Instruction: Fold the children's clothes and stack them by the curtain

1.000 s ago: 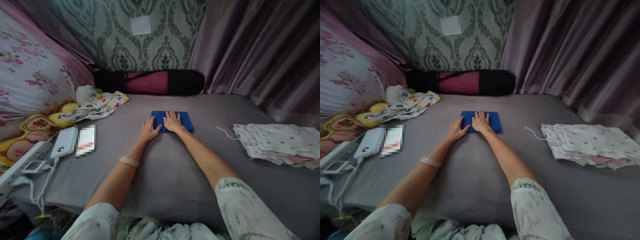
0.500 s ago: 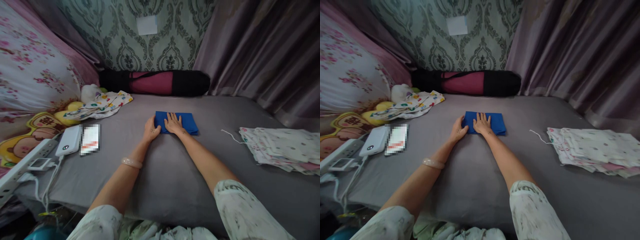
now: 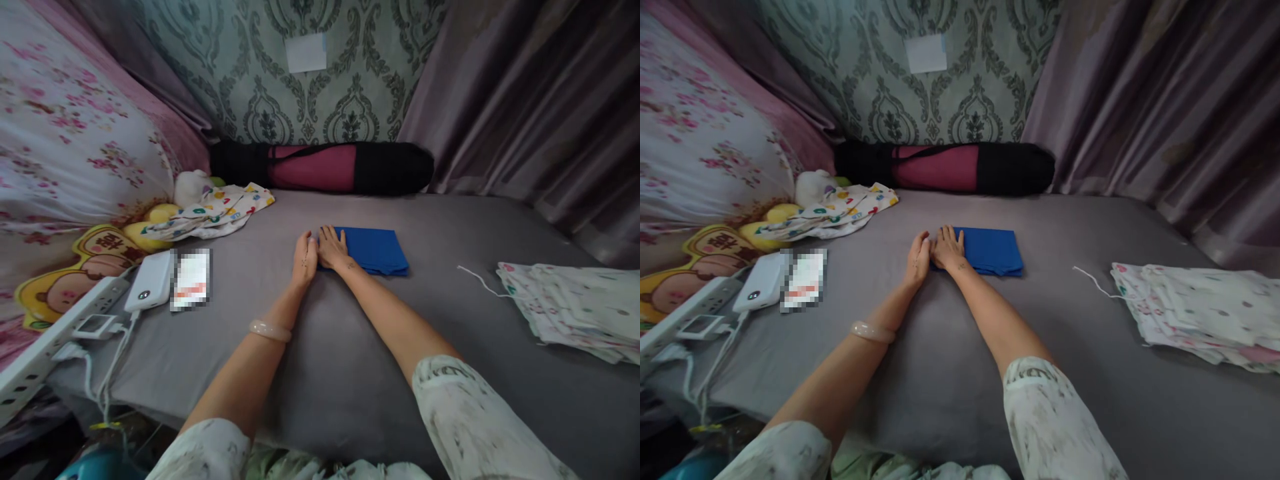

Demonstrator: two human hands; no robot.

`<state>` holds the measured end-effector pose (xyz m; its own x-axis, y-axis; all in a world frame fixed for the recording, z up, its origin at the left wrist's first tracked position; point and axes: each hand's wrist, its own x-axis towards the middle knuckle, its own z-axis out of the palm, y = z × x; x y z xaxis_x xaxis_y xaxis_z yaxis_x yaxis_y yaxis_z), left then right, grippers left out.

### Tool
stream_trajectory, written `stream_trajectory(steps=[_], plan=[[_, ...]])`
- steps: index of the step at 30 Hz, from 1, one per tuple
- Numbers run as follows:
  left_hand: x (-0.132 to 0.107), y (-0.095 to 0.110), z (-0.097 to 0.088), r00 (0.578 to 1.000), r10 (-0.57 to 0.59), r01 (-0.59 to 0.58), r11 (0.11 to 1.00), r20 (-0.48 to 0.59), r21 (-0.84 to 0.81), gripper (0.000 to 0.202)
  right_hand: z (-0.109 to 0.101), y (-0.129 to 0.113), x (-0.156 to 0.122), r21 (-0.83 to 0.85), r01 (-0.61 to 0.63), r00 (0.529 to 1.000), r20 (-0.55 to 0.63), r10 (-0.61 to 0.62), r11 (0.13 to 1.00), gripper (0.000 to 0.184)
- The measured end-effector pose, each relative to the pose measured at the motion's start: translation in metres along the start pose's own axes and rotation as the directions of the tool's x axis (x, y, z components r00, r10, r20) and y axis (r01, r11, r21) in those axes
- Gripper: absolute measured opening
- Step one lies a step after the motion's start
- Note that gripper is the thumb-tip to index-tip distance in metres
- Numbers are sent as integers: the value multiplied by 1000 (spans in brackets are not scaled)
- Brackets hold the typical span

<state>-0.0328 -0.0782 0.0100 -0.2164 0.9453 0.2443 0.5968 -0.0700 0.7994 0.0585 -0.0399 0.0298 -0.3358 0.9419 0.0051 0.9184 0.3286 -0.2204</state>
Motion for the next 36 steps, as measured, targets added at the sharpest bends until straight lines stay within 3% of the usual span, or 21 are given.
stream_trajectory(steps=[7,11,14,18,22,28,36], plan=[[-1,-4,4,997,77,-76,995,8,-65,50,4,3,1,18,8,1000,30,-8,1000,57],[-1,-4,4,995,94,-93,995,20,-37,51,-2,10,2,169,13,999,29,-18,986,56],[-3,-1,5,989,130,-134,989,66,66,54,-9,24,0,260,-3,999,-35,12,966,56],[-10,6,7,970,171,-216,929,171,300,54,-14,52,-12,143,-19,992,-118,37,990,54],[-17,13,9,939,194,-309,837,283,451,54,-8,71,-22,20,-39,996,-84,40,999,54],[-17,13,10,906,189,-379,760,379,528,58,3,74,-21,-13,-44,999,-26,43,999,58],[-14,9,10,899,173,-385,750,402,538,58,-3,75,-21,65,-49,999,3,49,997,58]])
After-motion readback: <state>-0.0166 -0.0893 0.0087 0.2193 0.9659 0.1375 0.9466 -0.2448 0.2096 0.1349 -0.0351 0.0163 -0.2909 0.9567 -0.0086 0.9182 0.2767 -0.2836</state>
